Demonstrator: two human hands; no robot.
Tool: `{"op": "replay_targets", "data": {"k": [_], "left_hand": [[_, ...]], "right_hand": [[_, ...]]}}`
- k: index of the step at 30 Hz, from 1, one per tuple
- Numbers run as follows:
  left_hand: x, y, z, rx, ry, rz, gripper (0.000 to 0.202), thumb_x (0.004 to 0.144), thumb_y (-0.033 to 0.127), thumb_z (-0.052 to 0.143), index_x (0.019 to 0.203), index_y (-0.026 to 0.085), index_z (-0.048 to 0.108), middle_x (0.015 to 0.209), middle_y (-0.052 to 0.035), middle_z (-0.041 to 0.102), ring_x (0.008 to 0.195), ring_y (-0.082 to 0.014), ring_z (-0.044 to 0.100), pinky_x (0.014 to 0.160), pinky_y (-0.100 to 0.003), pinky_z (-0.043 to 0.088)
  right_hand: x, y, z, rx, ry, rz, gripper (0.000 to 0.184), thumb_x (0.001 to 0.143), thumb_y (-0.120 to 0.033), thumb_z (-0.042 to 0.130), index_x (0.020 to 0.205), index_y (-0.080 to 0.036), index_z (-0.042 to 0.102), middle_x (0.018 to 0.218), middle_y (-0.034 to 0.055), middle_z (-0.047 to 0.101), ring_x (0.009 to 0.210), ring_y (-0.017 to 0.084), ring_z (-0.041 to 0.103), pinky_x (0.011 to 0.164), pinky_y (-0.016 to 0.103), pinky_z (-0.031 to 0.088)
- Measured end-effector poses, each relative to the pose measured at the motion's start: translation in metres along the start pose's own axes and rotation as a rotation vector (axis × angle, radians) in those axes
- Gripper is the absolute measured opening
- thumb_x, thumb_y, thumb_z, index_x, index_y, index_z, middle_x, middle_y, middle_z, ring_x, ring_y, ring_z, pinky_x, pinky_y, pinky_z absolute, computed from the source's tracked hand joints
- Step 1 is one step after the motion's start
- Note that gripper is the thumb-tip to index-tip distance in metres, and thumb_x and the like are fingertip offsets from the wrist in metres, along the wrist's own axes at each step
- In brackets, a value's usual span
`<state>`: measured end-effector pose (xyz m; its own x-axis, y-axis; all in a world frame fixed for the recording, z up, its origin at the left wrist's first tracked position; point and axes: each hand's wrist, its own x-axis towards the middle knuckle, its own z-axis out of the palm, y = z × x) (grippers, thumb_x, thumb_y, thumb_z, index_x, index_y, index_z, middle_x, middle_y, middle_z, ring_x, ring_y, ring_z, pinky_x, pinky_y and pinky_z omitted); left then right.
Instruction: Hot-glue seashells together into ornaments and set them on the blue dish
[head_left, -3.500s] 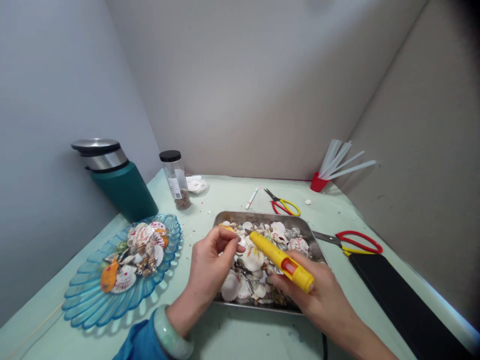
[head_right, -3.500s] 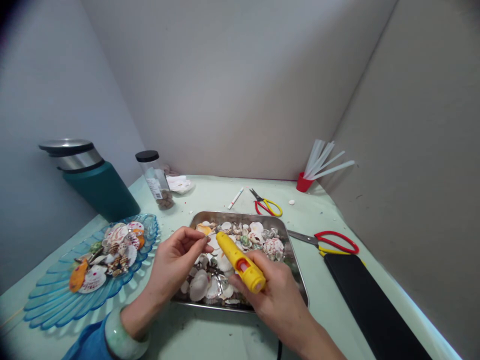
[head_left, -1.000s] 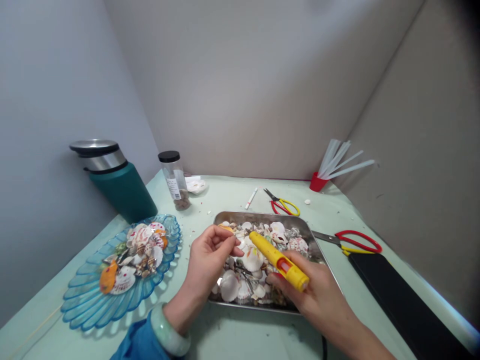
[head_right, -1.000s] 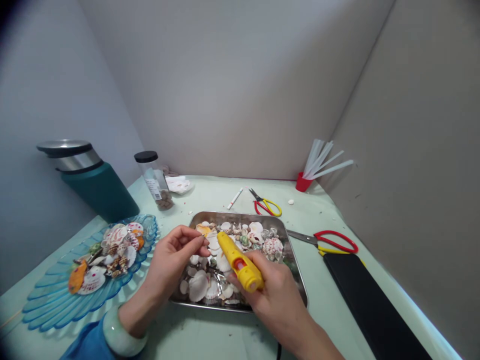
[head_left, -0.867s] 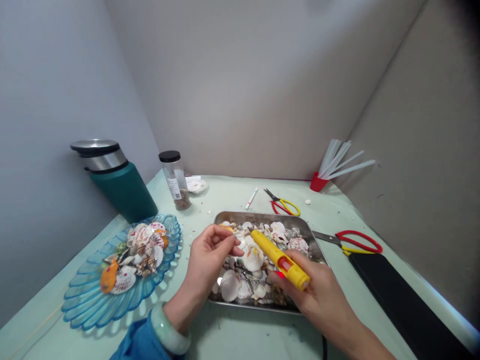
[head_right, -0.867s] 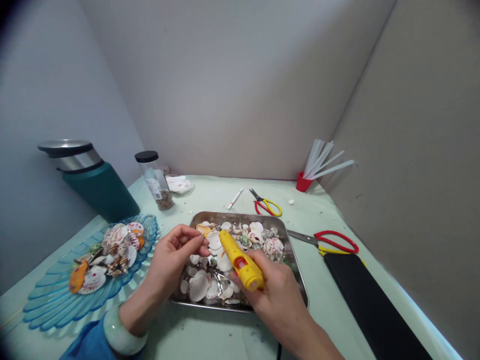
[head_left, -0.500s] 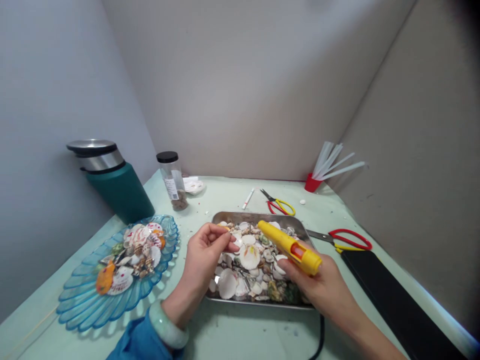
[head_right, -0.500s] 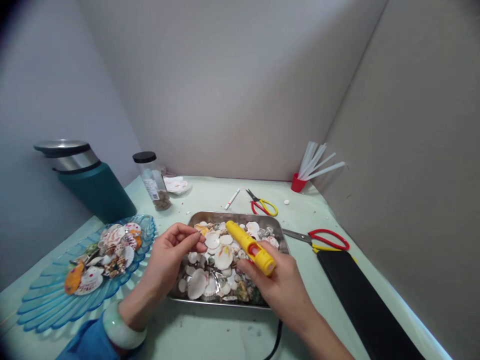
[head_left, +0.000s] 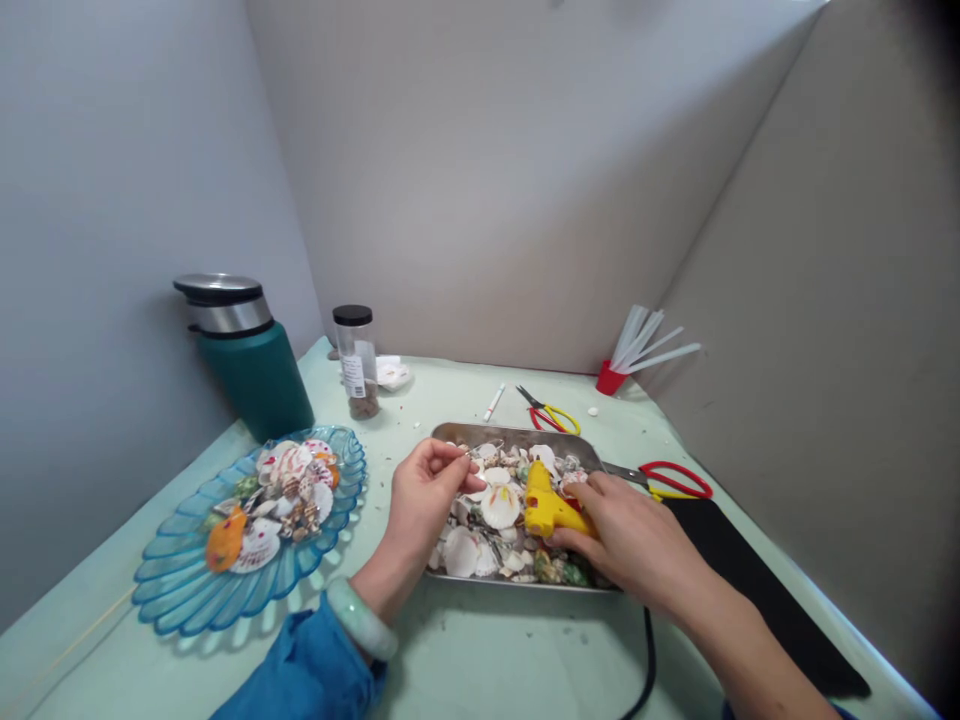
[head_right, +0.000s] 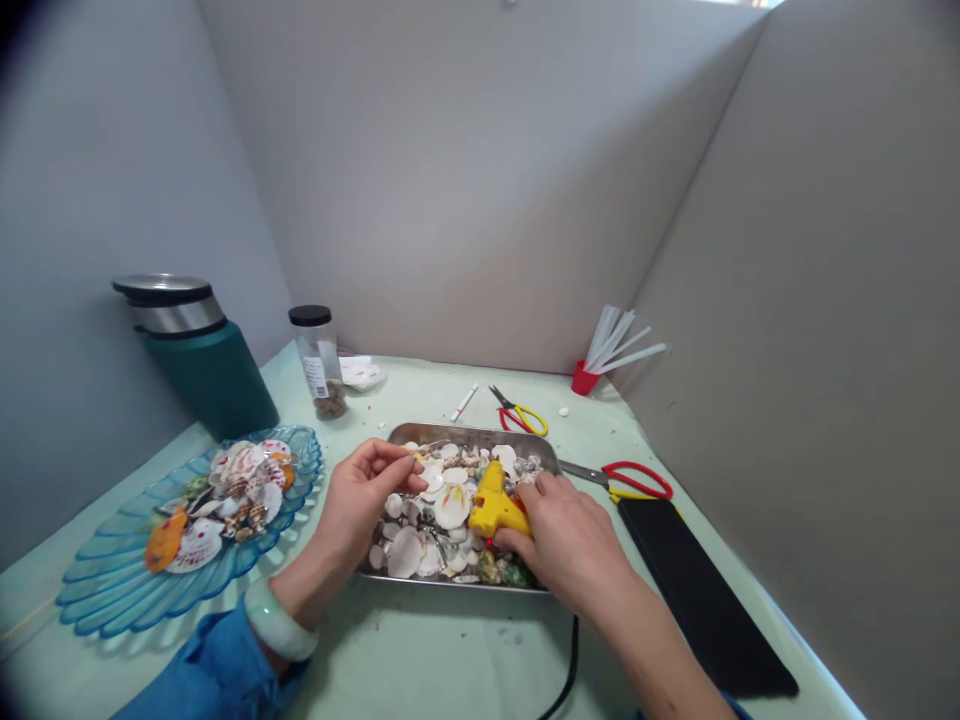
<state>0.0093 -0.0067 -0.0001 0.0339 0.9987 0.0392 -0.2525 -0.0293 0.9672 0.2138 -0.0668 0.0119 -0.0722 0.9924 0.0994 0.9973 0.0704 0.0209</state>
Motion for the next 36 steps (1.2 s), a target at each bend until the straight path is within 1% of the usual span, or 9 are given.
{"op": "replay_targets", "data": {"k": [6,11,16,19,22,25,27,32,36], "left_hand": [[0.001,-0.001,-0.002,-0.042,-0.023,0.003,0.019,0.068,0.023,0.069,0.075,0.015,0.054,0.056,0.0011,0.066,0.051,-0.0141,0.065,0.055,-0.023,0.050],[0.001,-0.001,-0.003,-0.100,-0.022,0.009,0.020,0.067,0.024,0.070,0.076,0.014,0.054,0.056,0.0011,0.066,0.052,-0.0143,0.065,0.056,-0.024,0.051],[0.001,0.000,-0.003,-0.141,-0.021,0.010,0.021,0.066,0.022,0.070,0.076,0.014,0.054,0.061,0.0002,0.067,0.051,-0.0129,0.065,0.056,-0.024,0.051],[0.001,0.001,-0.003,-0.145,-0.027,0.011,0.020,0.067,0.021,0.070,0.075,0.013,0.054,0.061,-0.0003,0.067,0.051,-0.0120,0.064,0.056,-0.024,0.051],[0.001,0.002,-0.004,-0.171,-0.040,0.006,0.020,0.067,0.022,0.070,0.076,0.013,0.054,0.061,-0.0005,0.068,0.051,-0.0113,0.063,0.057,-0.023,0.051],[0.001,0.002,-0.007,-0.223,-0.075,-0.010,0.021,0.067,0.024,0.071,0.077,0.014,0.056,0.064,-0.0006,0.068,0.053,-0.0112,0.063,0.058,-0.023,0.050],[0.001,0.002,-0.008,-0.257,-0.136,-0.028,0.021,0.068,0.025,0.071,0.078,0.014,0.057,0.066,-0.0012,0.068,0.053,-0.0107,0.063,0.058,-0.023,0.050],[-0.003,0.002,-0.006,-0.242,-0.288,-0.080,0.017,0.071,0.024,0.069,0.077,0.014,0.056,0.068,-0.0025,0.069,0.052,-0.0101,0.062,0.058,-0.022,0.048],[-0.004,-0.002,-0.001,-0.153,-0.291,-0.085,0.017,0.072,0.024,0.069,0.076,0.016,0.055,0.065,-0.0012,0.069,0.051,-0.0101,0.062,0.056,-0.020,0.047]], "right_hand": [[0.019,-0.027,-0.015,0.025,0.122,-0.125,0.025,0.085,-0.042,0.056,0.095,-0.022,0.066,0.091,0.0072,0.061,0.090,0.024,0.053,0.075,0.032,0.038],[0.042,-0.050,-0.004,-0.071,0.043,-0.104,0.025,0.080,-0.040,0.061,0.087,-0.017,0.069,0.094,0.0124,0.061,0.099,0.029,0.049,0.079,0.037,0.035],[0.051,-0.061,0.003,-0.038,0.033,-0.107,0.014,0.076,-0.028,0.062,0.077,-0.015,0.068,0.090,0.0139,0.064,0.096,0.029,0.052,0.075,0.035,0.034],[0.048,-0.063,0.000,0.032,0.047,-0.121,0.009,0.079,-0.022,0.057,0.079,-0.017,0.064,0.087,0.0097,0.065,0.089,0.025,0.056,0.069,0.030,0.034],[0.041,-0.059,-0.004,0.114,0.058,-0.104,0.012,0.086,-0.021,0.048,0.087,-0.018,0.059,0.078,0.0046,0.065,0.071,0.018,0.059,0.059,0.026,0.034],[0.034,-0.050,-0.007,0.267,0.092,-0.080,0.018,0.092,-0.024,0.038,0.095,-0.017,0.054,0.073,0.0012,0.064,0.066,0.016,0.059,0.058,0.024,0.036],[0.030,-0.045,-0.007,0.475,0.135,-0.071,0.022,0.094,-0.028,0.035,0.100,-0.018,0.054,0.074,0.0000,0.063,0.065,0.015,0.058,0.059,0.024,0.038],[0.024,-0.038,0.002,0.812,0.212,0.003,0.027,0.089,-0.035,0.045,0.109,-0.020,0.056,0.064,-0.0030,0.054,0.057,0.015,0.052,0.053,0.024,0.039],[0.020,-0.038,0.013,1.045,0.177,0.032,0.028,0.086,-0.035,0.052,0.109,-0.021,0.057,0.064,-0.0039,0.053,0.055,0.013,0.051,0.050,0.023,0.039]]}}
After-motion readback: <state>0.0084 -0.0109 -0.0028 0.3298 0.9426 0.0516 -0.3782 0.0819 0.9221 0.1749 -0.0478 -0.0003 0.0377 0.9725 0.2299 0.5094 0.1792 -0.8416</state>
